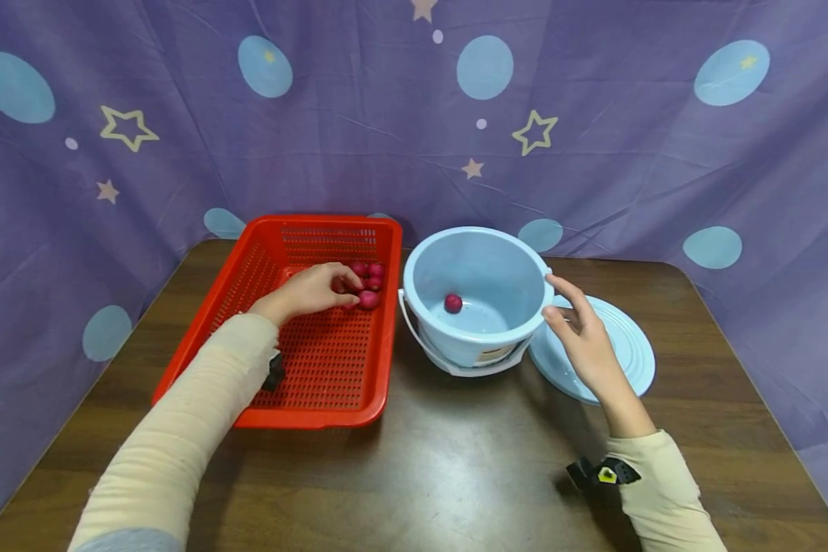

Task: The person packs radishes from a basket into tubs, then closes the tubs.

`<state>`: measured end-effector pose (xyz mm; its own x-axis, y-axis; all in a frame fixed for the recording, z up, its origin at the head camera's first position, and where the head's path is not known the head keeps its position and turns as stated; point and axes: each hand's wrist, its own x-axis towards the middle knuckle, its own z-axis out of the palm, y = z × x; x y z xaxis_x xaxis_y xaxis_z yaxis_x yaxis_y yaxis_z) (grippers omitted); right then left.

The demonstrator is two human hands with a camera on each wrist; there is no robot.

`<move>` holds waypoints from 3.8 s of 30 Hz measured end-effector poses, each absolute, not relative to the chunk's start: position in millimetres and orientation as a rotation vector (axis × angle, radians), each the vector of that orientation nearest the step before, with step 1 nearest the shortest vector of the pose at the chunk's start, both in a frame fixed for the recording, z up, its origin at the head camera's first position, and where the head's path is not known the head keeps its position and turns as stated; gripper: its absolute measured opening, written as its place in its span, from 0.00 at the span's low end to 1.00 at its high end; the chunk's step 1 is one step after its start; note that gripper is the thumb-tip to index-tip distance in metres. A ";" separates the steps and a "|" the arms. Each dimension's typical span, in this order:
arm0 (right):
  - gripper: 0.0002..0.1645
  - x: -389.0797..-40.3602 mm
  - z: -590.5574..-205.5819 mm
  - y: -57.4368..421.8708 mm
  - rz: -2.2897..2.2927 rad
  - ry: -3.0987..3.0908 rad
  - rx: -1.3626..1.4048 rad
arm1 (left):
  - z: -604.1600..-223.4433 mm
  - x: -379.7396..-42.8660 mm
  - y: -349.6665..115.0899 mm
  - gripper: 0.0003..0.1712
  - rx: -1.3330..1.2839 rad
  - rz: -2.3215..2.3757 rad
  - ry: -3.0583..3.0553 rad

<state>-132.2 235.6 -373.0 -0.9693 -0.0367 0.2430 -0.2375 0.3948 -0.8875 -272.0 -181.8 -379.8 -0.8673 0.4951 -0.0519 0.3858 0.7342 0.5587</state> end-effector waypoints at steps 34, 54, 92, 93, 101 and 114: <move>0.30 -133.6 -377.6 237.6 1.573 -2.485 0.251 | -378.6 -276.9 -184.3 0.13 0.669 0.842 2.746; 0.30 -133.1 -374.0 236.0 1.587 -2.477 0.249 | -332.8 -265.6 -160.0 0.13 0.750 1.011 2.772; 0.31 -134.5 -376.0 237.9 1.566 -2.504 0.251 | -286.2 -237.6 -89.4 0.15 1.129 1.070 2.706; 0.31 -134.5 -375.9 237.8 1.566 -2.503 0.251 | -286.8 -237.8 -88.1 0.14 1.137 1.064 2.702; 0.31 -134.3 -375.7 237.4 1.569 -2.496 0.256 | -289.0 -239.3 -81.8 0.15 1.174 0.990 2.695; 0.31 -134.6 -377.2 237.7 1.564 -2.500 0.259 | -289.7 -239.4 -89.6 0.16 1.158 1.001 2.766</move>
